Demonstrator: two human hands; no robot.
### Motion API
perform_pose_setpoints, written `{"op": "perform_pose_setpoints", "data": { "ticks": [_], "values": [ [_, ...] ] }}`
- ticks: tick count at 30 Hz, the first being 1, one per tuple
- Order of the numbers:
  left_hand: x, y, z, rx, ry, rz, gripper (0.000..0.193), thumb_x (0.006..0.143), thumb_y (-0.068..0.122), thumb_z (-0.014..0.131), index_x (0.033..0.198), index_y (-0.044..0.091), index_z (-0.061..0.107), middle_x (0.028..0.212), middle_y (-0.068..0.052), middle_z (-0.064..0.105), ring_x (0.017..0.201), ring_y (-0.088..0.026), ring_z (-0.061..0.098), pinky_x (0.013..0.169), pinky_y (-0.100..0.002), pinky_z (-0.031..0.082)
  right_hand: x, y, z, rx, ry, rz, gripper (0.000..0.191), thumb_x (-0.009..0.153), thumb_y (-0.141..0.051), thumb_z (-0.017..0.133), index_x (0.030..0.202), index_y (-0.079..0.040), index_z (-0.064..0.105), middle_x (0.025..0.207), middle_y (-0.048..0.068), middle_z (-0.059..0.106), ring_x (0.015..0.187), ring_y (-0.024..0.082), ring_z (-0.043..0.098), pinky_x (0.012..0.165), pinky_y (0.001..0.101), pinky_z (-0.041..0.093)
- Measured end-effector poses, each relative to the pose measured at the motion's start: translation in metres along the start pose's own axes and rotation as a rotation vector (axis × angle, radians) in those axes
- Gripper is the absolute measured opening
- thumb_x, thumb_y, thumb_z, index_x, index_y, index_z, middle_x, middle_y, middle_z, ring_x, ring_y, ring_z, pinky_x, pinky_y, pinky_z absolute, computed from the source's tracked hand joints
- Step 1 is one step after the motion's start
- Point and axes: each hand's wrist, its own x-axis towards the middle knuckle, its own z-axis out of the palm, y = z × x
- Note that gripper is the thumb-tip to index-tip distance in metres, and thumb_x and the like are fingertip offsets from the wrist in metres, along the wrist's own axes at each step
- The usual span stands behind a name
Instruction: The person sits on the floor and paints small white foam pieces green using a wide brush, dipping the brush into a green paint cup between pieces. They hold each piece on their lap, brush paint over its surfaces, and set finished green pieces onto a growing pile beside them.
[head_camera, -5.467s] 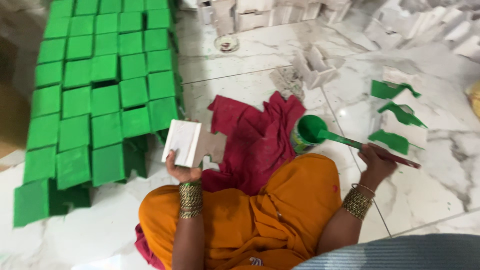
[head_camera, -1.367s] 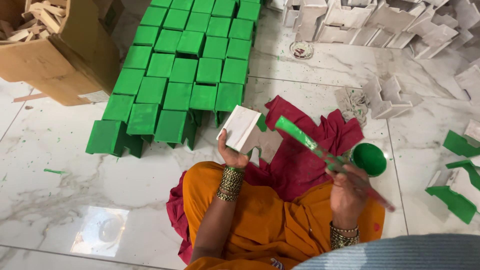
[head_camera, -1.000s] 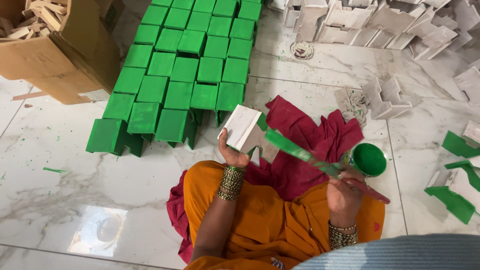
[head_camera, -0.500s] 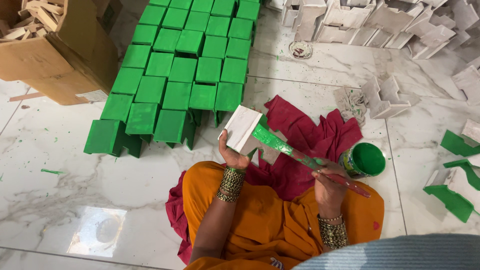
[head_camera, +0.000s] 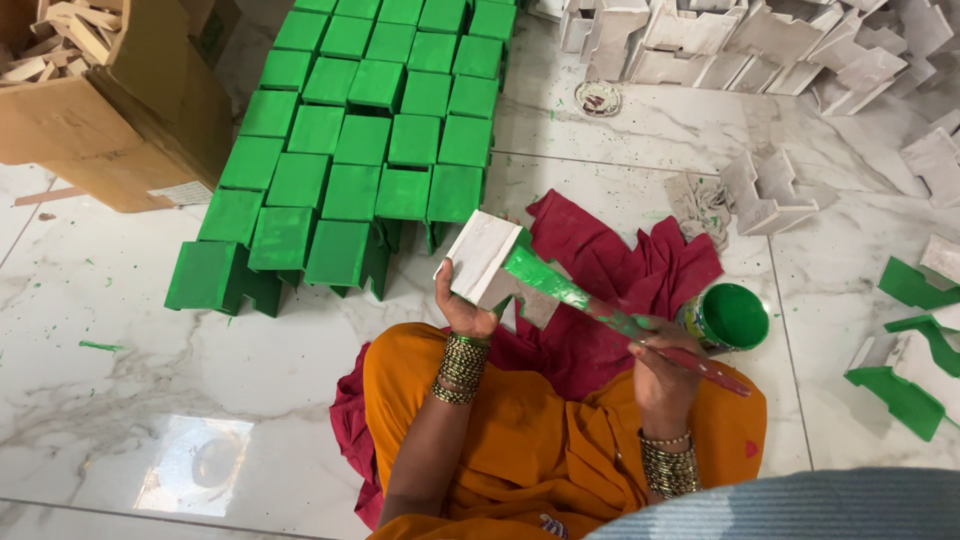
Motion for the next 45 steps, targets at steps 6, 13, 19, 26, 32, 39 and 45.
{"op": "perform_pose_setpoints", "data": {
  "ticks": [6,13,19,26,32,39,45],
  "values": [
    [-0.001,0.003,0.005,-0.008,-0.001,0.038,0.055,0.095,0.041,0.066,0.135,0.005,0.055,0.133,-0.011,0.063,0.121,-0.031,0.061,0.105,-0.047,0.049,0.000,-0.003,0.003,-0.115,0.042,0.100,0.031,0.075,0.023,0.068,0.098,0.001,0.067,0.119,0.021,0.068,0.114,0.031,0.066,0.098,0.0416,0.058],
    [-0.003,0.002,0.011,-0.011,-0.109,-0.022,0.061,0.093,0.042,0.065,0.138,0.001,0.055,0.135,-0.014,0.064,0.122,-0.032,0.062,0.105,-0.046,0.049,-0.002,-0.010,0.010,-0.074,-0.006,0.007,0.029,0.077,0.022,0.071,0.098,0.002,0.067,0.120,0.022,0.068,0.116,0.031,0.067,0.100,0.0408,0.059],
    [-0.001,0.004,0.004,-0.025,-0.057,0.025,0.055,0.096,0.041,0.065,0.136,0.005,0.056,0.133,-0.011,0.064,0.122,-0.031,0.062,0.105,-0.046,0.049,0.000,-0.021,0.019,-0.233,0.006,0.059,0.028,0.074,0.023,0.070,0.094,0.003,0.066,0.118,0.022,0.068,0.113,0.030,0.067,0.096,0.0381,0.060],
    [-0.003,0.001,0.004,0.004,-0.022,-0.005,0.056,0.094,0.042,0.065,0.134,0.004,0.059,0.132,-0.012,0.066,0.120,-0.032,0.063,0.103,-0.046,0.049,-0.001,-0.038,0.025,-0.121,0.047,-0.002,0.028,0.078,0.021,0.070,0.099,0.003,0.067,0.118,0.021,0.068,0.108,0.028,0.068,0.091,0.0359,0.061],
    [-0.006,0.003,0.003,-0.012,-0.069,-0.029,0.061,0.093,0.043,0.064,0.138,0.003,0.057,0.135,-0.013,0.065,0.122,-0.032,0.063,0.104,-0.046,0.049,-0.003,-0.039,0.034,-0.703,-0.164,-0.172,0.025,0.079,0.021,0.074,0.095,0.004,0.067,0.111,0.019,0.069,0.110,0.029,0.070,0.096,0.0377,0.061],
    [-0.002,0.003,-0.003,-0.014,-0.052,-0.005,0.060,0.096,0.044,0.064,0.139,0.003,0.054,0.136,-0.014,0.063,0.122,-0.033,0.062,0.104,-0.047,0.049,-0.011,-0.059,0.032,-0.244,0.063,0.045,0.026,0.076,0.021,0.070,0.094,0.003,0.067,0.119,0.020,0.069,0.107,0.027,0.070,0.090,0.0375,0.061],
    [-0.010,0.004,0.004,-0.064,-0.111,-0.010,0.061,0.099,0.044,0.062,0.140,0.000,0.054,0.134,-0.015,0.065,0.122,-0.031,0.063,0.107,-0.045,0.049,-0.018,-0.038,0.051,-0.367,-0.040,0.024,0.026,0.076,0.021,0.072,0.094,0.004,0.066,0.115,0.021,0.070,0.110,0.028,0.069,0.096,0.0351,0.058]
  ]
}}
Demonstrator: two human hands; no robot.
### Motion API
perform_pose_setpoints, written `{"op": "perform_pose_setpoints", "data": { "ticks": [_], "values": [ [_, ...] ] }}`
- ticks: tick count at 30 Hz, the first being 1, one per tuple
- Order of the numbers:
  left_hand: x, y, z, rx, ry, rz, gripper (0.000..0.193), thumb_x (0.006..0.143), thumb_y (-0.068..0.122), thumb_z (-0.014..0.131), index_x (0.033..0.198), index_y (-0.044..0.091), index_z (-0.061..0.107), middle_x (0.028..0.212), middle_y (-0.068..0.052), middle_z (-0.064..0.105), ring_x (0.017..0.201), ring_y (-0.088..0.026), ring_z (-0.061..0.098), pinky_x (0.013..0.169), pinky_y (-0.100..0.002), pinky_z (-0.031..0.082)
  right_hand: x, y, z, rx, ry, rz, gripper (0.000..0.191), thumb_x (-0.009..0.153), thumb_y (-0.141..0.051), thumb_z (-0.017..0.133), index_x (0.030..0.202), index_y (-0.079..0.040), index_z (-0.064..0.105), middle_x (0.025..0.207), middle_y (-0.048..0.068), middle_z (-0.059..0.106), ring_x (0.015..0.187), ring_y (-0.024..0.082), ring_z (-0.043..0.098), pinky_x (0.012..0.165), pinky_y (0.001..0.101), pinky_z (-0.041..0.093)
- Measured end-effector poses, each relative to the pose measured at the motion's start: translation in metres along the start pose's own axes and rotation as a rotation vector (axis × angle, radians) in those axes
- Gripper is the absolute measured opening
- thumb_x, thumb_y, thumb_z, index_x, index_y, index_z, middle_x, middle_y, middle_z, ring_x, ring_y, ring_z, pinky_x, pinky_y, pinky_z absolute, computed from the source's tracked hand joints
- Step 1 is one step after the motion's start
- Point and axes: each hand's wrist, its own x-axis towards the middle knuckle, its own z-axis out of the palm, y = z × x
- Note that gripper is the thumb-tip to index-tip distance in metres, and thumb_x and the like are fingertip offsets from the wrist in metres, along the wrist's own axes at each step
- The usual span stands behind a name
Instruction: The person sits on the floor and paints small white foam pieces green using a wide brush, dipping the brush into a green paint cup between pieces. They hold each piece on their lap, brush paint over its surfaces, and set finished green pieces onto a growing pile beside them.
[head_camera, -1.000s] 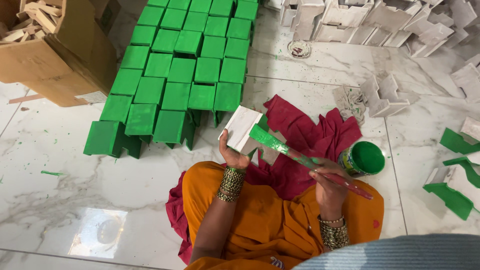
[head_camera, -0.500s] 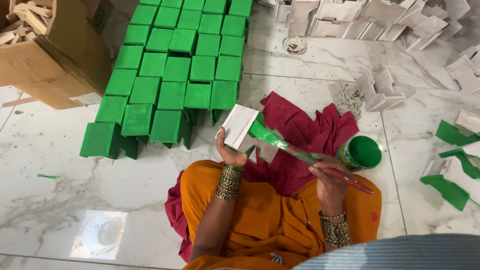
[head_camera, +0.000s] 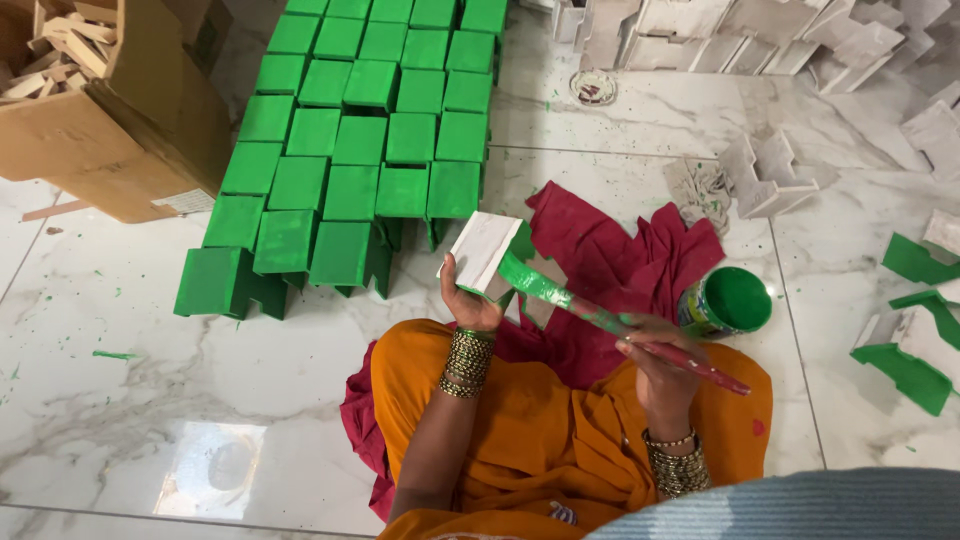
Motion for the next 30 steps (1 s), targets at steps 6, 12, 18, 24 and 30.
{"op": "perform_pose_setpoints", "data": {
  "ticks": [6,12,18,24,30],
  "values": [
    [0.002,0.002,-0.001,0.006,-0.007,0.043,0.059,0.101,0.042,0.061,0.141,-0.001,0.054,0.136,-0.014,0.065,0.123,-0.030,0.064,0.108,-0.044,0.049,-0.006,-0.009,-0.015,0.040,0.121,0.081,0.026,0.078,0.020,0.071,0.098,0.003,0.067,0.119,0.021,0.069,0.105,0.027,0.069,0.090,0.0348,0.060],
    [0.000,-0.003,0.003,0.000,-0.032,-0.003,0.060,0.099,0.043,0.062,0.139,0.000,0.055,0.134,-0.015,0.066,0.121,-0.030,0.064,0.106,-0.045,0.050,-0.006,0.004,0.002,0.140,0.032,-0.007,0.030,0.078,0.021,0.069,0.101,0.004,0.066,0.118,0.021,0.067,0.113,0.026,0.069,0.099,0.0347,0.060],
    [0.000,-0.002,0.001,0.021,0.010,0.033,0.059,0.099,0.042,0.063,0.138,-0.001,0.055,0.132,-0.015,0.066,0.119,-0.030,0.065,0.104,-0.044,0.050,-0.010,-0.008,-0.007,-0.038,0.076,0.054,0.027,0.079,0.020,0.068,0.100,0.003,0.066,0.118,0.021,0.068,0.105,0.025,0.070,0.090,0.0346,0.062],
    [0.001,-0.006,-0.001,0.070,0.054,0.107,0.060,0.102,0.042,0.064,0.141,-0.002,0.054,0.135,-0.015,0.066,0.122,-0.028,0.065,0.107,-0.042,0.052,-0.012,-0.008,-0.005,0.207,0.090,0.034,0.030,0.080,0.018,0.072,0.105,0.003,0.066,0.120,0.021,0.069,0.108,0.026,0.069,0.097,0.0352,0.059],
    [-0.002,-0.001,0.003,0.034,0.024,0.060,0.063,0.101,0.046,0.064,0.141,-0.001,0.053,0.133,-0.015,0.066,0.119,-0.029,0.067,0.101,-0.044,0.055,-0.015,-0.005,0.003,0.005,0.001,0.043,0.029,0.076,0.022,0.072,0.098,0.004,0.066,0.115,0.021,0.069,0.111,0.027,0.068,0.098,0.0355,0.058]
  ]
}}
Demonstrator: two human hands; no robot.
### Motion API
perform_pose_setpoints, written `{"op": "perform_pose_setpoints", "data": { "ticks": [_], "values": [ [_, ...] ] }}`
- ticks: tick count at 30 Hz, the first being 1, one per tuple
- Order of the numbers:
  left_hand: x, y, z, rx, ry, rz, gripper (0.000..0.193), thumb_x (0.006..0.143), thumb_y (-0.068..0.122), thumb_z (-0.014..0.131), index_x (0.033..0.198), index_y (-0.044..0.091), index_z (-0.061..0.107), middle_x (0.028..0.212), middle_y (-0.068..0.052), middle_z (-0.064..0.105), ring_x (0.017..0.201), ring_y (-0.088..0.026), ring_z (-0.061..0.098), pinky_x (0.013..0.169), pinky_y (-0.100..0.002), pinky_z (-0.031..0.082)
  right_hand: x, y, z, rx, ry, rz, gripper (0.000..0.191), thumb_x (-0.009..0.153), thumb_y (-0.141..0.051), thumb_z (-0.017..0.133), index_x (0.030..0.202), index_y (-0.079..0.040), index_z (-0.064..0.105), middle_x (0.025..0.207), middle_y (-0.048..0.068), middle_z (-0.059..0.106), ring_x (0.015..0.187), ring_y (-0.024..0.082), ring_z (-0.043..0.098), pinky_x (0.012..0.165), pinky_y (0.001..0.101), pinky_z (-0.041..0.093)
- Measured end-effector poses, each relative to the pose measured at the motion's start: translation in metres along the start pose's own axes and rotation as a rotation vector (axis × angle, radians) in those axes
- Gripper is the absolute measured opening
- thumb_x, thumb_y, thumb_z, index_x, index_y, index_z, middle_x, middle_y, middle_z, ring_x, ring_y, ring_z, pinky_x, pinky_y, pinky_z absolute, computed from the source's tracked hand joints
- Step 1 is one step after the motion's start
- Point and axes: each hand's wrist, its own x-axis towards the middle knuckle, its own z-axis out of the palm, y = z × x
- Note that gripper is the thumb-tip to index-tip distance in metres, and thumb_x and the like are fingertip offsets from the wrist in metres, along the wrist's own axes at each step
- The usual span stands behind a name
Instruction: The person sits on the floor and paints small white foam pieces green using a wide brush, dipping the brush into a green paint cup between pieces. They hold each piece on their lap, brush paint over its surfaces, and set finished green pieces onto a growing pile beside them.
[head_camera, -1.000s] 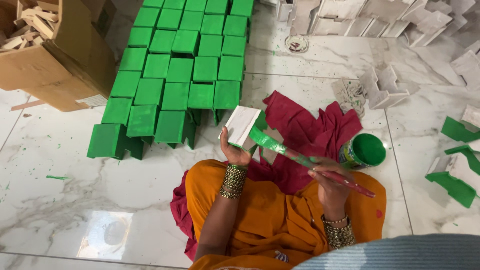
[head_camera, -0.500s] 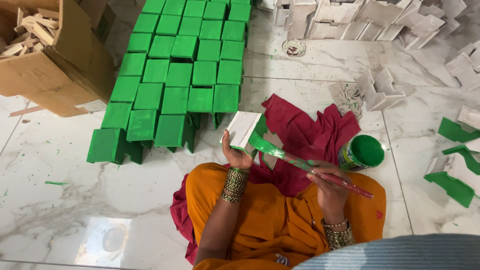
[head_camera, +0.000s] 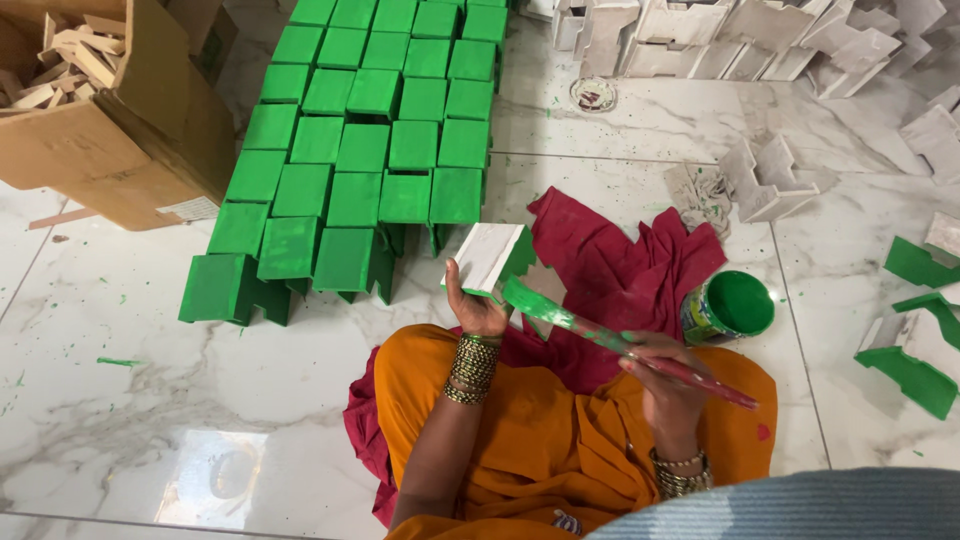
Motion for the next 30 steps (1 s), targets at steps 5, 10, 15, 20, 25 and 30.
{"op": "perform_pose_setpoints", "data": {
  "ticks": [5,10,15,20,25,30],
  "values": [
    [0.003,0.000,-0.004,-0.042,-0.049,-0.035,0.067,0.099,0.049,0.064,0.141,-0.001,0.053,0.134,-0.016,0.065,0.120,-0.030,0.066,0.102,-0.044,0.055,-0.002,-0.016,-0.005,0.082,0.080,-0.015,0.028,0.075,0.019,0.070,0.098,0.002,0.066,0.115,0.019,0.070,0.107,0.026,0.069,0.091,0.0349,0.061],
    [0.002,-0.003,-0.005,-0.114,-0.082,-0.068,0.067,0.102,0.049,0.064,0.145,-0.001,0.052,0.138,-0.016,0.065,0.123,-0.030,0.065,0.102,-0.043,0.055,-0.001,-0.011,0.015,-0.080,0.015,-0.050,0.026,0.076,0.020,0.072,0.095,0.003,0.065,0.111,0.020,0.070,0.107,0.027,0.069,0.094,0.0346,0.059],
    [0.002,0.001,-0.003,-0.025,-0.083,-0.069,0.068,0.095,0.053,0.063,0.140,0.003,0.052,0.133,-0.014,0.065,0.119,-0.030,0.066,0.098,-0.046,0.057,0.000,-0.025,0.007,-0.297,-0.006,-0.158,0.025,0.077,0.016,0.075,0.096,0.002,0.065,0.108,0.017,0.070,0.107,0.026,0.070,0.094,0.0341,0.059],
    [0.001,-0.004,-0.004,-0.078,-0.129,-0.079,0.068,0.104,0.052,0.063,0.145,-0.001,0.052,0.138,-0.017,0.064,0.122,-0.031,0.065,0.098,-0.044,0.056,-0.002,-0.024,0.014,-0.143,0.030,-0.146,0.025,0.079,0.014,0.075,0.097,0.001,0.065,0.107,0.014,0.070,0.108,0.025,0.070,0.093,0.0343,0.060],
    [0.001,-0.002,-0.006,-0.081,-0.026,-0.045,0.068,0.102,0.050,0.062,0.145,-0.002,0.051,0.138,-0.016,0.064,0.123,-0.029,0.066,0.104,-0.042,0.057,-0.003,-0.019,0.013,-0.189,-0.001,-0.082,0.027,0.076,0.017,0.075,0.095,0.001,0.064,0.106,0.016,0.071,0.106,0.027,0.070,0.092,0.0337,0.058],
    [0.002,-0.001,-0.007,-0.043,-0.134,-0.103,0.070,0.097,0.054,0.063,0.140,0.000,0.053,0.132,-0.017,0.066,0.117,-0.031,0.067,0.096,-0.046,0.056,-0.002,-0.019,0.002,0.082,0.078,-0.048,0.025,0.078,0.015,0.075,0.097,0.001,0.066,0.108,0.016,0.069,0.110,0.026,0.069,0.097,0.0356,0.060]
  ]
}}
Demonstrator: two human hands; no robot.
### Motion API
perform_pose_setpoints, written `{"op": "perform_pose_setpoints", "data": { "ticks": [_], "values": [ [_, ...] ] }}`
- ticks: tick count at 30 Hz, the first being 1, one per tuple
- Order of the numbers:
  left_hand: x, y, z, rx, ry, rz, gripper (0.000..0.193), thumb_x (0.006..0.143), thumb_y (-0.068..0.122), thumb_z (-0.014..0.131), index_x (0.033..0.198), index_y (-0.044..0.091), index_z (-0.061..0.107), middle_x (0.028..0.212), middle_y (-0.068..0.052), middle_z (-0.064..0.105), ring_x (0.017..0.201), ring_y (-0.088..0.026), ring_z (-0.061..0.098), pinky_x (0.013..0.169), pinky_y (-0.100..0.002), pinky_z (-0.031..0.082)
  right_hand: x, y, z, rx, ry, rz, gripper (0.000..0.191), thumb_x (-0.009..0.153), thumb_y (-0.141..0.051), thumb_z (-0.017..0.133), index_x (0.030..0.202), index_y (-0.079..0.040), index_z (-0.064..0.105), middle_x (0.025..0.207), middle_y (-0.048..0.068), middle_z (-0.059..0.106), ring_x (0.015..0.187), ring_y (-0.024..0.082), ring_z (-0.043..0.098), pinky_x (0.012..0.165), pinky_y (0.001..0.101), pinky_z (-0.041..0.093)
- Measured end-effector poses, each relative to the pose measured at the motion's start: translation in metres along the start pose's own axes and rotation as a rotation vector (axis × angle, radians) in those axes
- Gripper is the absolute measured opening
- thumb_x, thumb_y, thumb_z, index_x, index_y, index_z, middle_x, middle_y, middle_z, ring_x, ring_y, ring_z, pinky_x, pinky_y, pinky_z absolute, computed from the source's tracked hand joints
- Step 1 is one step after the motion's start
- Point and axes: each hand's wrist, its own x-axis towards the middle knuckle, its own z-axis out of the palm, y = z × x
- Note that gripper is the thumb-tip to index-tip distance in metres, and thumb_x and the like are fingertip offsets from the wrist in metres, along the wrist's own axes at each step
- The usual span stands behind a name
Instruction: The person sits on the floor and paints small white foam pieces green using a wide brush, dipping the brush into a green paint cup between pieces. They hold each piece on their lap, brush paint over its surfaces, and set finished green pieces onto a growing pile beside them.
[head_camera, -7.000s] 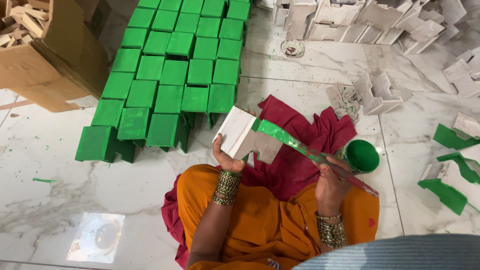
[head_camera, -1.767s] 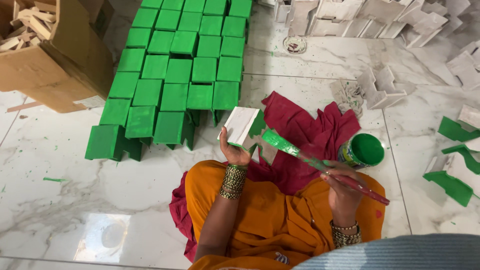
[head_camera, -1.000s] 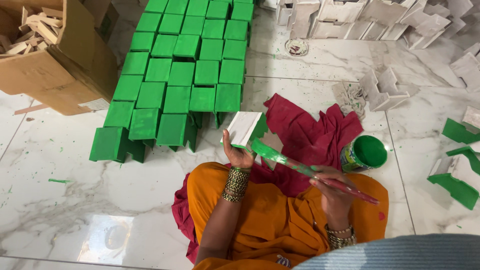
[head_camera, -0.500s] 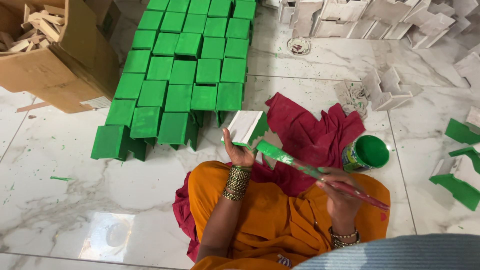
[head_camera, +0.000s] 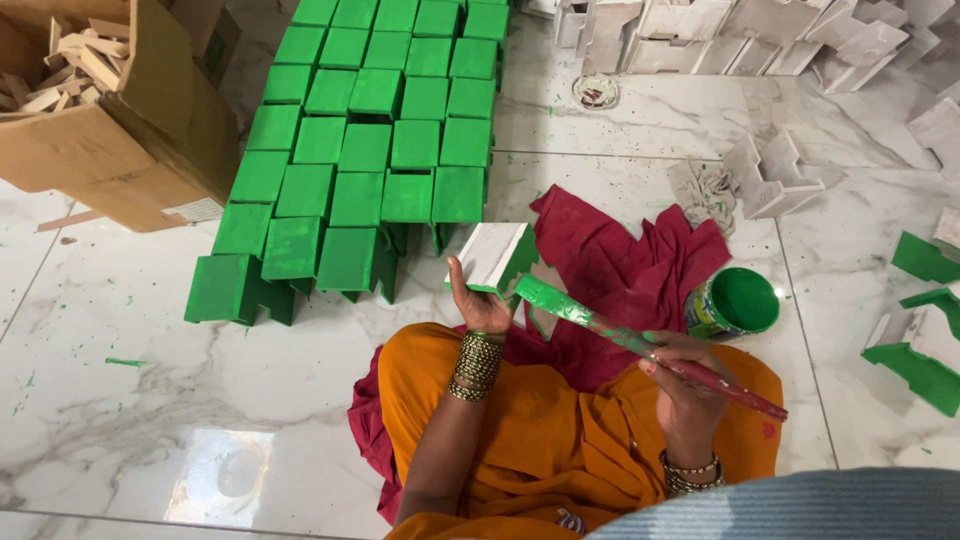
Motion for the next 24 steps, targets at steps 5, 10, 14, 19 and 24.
{"op": "perform_pose_setpoints", "data": {
  "ticks": [5,10,14,19,24],
  "values": [
    [0.001,-0.003,-0.003,-0.030,0.093,0.078,0.067,0.103,0.049,0.062,0.146,-0.002,0.050,0.138,-0.017,0.064,0.123,-0.029,0.066,0.105,-0.042,0.057,-0.005,0.011,0.008,-0.127,-0.066,-0.034,0.028,0.077,0.017,0.075,0.097,0.001,0.065,0.111,0.018,0.070,0.109,0.025,0.068,0.096,0.0334,0.057],
    [0.002,-0.001,-0.003,-0.008,0.106,0.069,0.068,0.100,0.050,0.064,0.143,-0.001,0.052,0.135,-0.016,0.065,0.121,-0.030,0.067,0.102,-0.042,0.056,-0.002,0.004,0.001,-0.112,-0.028,0.017,0.028,0.076,0.016,0.075,0.098,0.002,0.066,0.112,0.018,0.070,0.107,0.024,0.068,0.094,0.0328,0.057],
    [0.002,-0.003,-0.003,-0.009,0.011,0.027,0.067,0.101,0.051,0.065,0.141,-0.001,0.053,0.134,-0.017,0.066,0.118,-0.030,0.067,0.096,-0.043,0.055,-0.002,0.004,0.005,-0.052,-0.003,-0.029,0.027,0.077,0.014,0.075,0.099,0.001,0.066,0.112,0.016,0.070,0.107,0.023,0.068,0.096,0.0326,0.058],
    [0.002,-0.002,-0.007,-0.028,0.148,0.096,0.068,0.103,0.050,0.063,0.145,-0.003,0.051,0.137,-0.016,0.065,0.121,-0.029,0.068,0.105,-0.040,0.058,-0.004,0.008,0.011,-0.239,-0.086,-0.046,0.027,0.076,0.018,0.075,0.096,0.002,0.066,0.109,0.018,0.070,0.107,0.026,0.068,0.094,0.0326,0.056],
    [0.002,0.000,-0.009,-0.012,0.057,0.024,0.069,0.096,0.053,0.064,0.137,0.000,0.055,0.131,-0.015,0.067,0.116,-0.029,0.069,0.098,-0.043,0.057,-0.002,-0.001,0.003,0.007,0.010,0.028,0.026,0.076,0.014,0.075,0.097,0.000,0.067,0.113,0.017,0.070,0.107,0.024,0.068,0.093,0.0335,0.059]
  ]
}}
